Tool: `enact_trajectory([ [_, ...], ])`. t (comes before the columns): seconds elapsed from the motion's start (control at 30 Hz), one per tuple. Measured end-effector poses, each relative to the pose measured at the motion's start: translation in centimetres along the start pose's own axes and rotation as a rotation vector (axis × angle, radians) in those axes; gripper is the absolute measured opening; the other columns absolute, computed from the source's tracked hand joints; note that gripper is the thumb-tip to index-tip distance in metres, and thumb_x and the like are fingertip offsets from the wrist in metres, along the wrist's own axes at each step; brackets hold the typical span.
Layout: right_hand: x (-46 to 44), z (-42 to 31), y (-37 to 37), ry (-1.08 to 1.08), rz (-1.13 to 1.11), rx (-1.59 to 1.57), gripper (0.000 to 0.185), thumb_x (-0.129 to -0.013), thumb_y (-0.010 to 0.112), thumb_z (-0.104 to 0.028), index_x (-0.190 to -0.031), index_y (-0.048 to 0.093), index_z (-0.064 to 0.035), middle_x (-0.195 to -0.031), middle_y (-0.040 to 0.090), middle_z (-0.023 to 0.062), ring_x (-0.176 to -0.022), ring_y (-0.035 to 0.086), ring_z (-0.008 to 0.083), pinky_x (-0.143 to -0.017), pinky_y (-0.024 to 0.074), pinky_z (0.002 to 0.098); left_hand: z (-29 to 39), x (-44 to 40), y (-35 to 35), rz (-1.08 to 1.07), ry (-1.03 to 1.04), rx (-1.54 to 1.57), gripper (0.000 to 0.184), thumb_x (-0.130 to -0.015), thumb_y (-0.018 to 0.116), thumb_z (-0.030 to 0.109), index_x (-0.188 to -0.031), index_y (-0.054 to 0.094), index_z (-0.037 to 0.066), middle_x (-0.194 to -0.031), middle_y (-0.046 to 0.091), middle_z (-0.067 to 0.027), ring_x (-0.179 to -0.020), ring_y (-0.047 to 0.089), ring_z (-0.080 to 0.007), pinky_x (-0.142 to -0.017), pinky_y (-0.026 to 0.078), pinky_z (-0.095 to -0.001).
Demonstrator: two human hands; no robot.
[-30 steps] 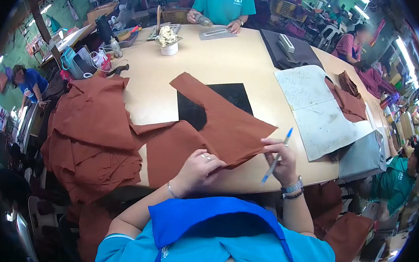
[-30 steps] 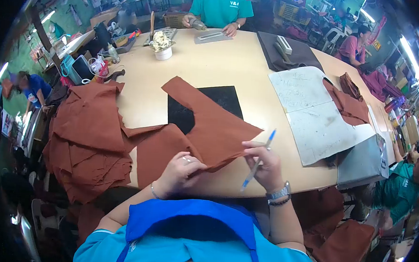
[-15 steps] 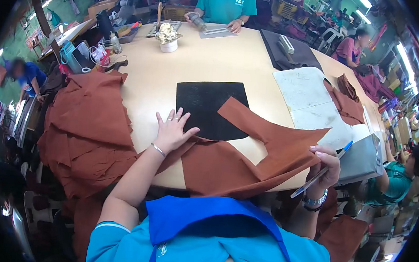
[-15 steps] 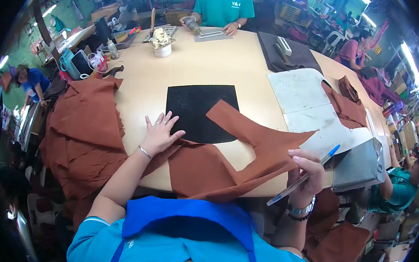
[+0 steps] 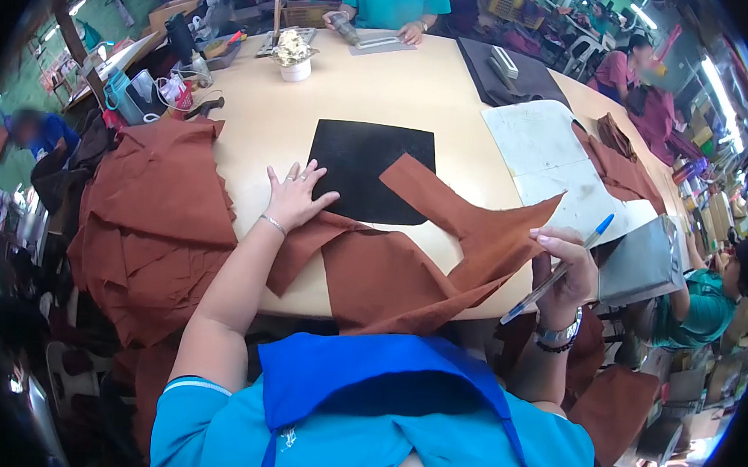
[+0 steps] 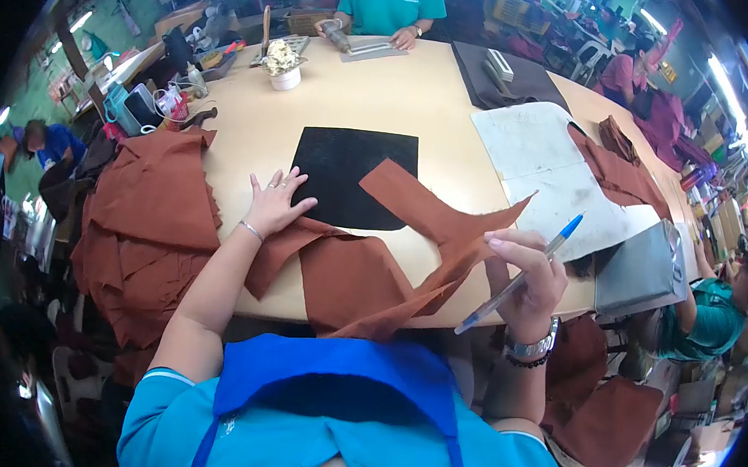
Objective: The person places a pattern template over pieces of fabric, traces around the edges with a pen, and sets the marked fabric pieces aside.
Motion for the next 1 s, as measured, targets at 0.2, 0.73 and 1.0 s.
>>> enact_trajectory([
  [0.2, 1.0, 0.3, -1.7, 0.035, 0.031, 0.06, 0.026, -0.077, 0.071, 0.005, -0.097, 0.06, -0.0072, -0.089, 0.071, 0.0119, -0.08, 0.071, 0.0258, -0.068, 0.0548, 0.0317, 0.5, 2.6, -0.1, 0.055, -0.045, -0.086, 0.084, -0.083, 0.048, 0.072, -0.146, 0.041, 0.016, -0.156, 0.031, -0.0062, -0.143, 0.027, -0.0311, -0.107, 0.005, -0.0758],
  [0.73, -4.6, -1.0, -0.8, -0.074, 0.026, 0.176, 0.025, -0.071, 0.077, 0.003, -0.092, 0.067, -0.0063, -0.079, 0.067, 0.007, -0.068, 0.065, 0.0217, -0.059, 0.0495, 0.0305, 19.2, 13.2, -10.8, -0.221, 0.566, 0.824, 0.043, -0.082, 0.076, 0.027, -0.111, 0.061, 0.0, -0.091, 0.067, -0.0141, -0.085, 0.067, -0.0261, -0.078, 0.052, -0.0336],
  [1.0, -7.2, 0.0, -4.5, 0.05, 0.058, 0.027, 0.016, -0.078, 0.077, -0.003, -0.092, 0.068, -0.0029, -0.081, 0.068, 0.0035, -0.069, 0.063, 0.0099, -0.062, 0.0479, 0.0239, 6.9, 11.7, -16.1, 0.257, 0.179, 1.125, 0.01, -0.091, 0.063, 0.006, -0.101, 0.064, 0.002, -0.085, 0.066, -0.006, -0.079, 0.059, -0.0066, -0.069, 0.047, -0.0221],
])
Point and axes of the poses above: each hand's wrist, its own x-axis away from the middle knuckle, its own y-axis out of the palm, z = x × y, the point moved 5 cm from there along -x, towards the middle knuckle
